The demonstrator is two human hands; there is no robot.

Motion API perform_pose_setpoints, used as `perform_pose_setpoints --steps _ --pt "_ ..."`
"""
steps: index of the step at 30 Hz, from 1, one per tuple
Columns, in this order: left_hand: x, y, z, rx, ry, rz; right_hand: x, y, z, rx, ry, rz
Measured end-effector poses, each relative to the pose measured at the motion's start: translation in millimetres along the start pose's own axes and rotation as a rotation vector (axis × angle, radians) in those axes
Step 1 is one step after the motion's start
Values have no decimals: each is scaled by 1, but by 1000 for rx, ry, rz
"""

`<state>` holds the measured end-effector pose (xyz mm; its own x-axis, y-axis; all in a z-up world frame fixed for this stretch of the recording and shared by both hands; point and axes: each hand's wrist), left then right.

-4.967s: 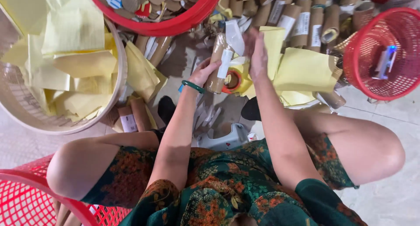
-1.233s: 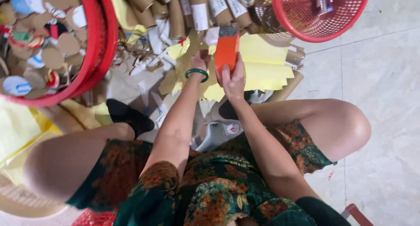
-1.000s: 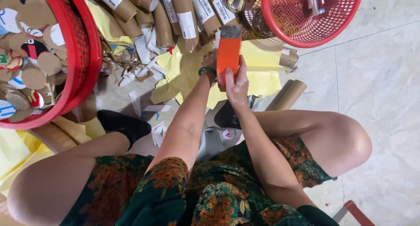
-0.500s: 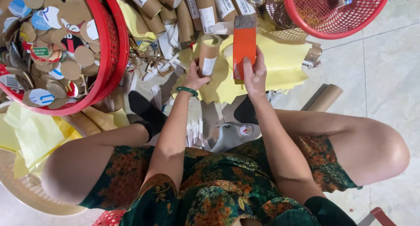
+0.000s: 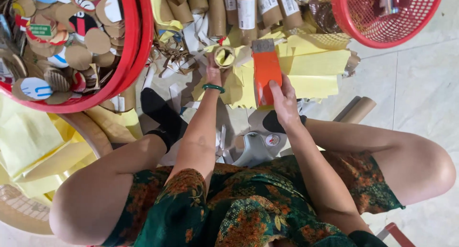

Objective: The recorder is shown packing cardboard tubes by sealing them with cardboard discs and tape.

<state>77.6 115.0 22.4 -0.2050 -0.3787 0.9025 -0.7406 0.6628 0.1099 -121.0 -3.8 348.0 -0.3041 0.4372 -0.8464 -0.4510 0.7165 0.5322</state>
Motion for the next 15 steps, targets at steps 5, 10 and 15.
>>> perform_pose_setpoints --steps 5,10,15 --pt "29 -18 -37 392 -184 54 4 3 7 -22 -125 69" --pt "39 -2 -78 414 -226 -4 2 -4 15 -49 -144 93" --pt "23 17 -52 228 -379 -133 10 -14 22 -15 -92 95"
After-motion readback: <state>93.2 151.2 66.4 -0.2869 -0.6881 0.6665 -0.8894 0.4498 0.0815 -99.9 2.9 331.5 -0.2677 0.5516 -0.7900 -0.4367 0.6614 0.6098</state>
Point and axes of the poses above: each hand's wrist, its own y-axis away from the middle knuckle, its own z-axis out of the palm, x = y × z, and after that the axes turned 1 degree about z, right-handed
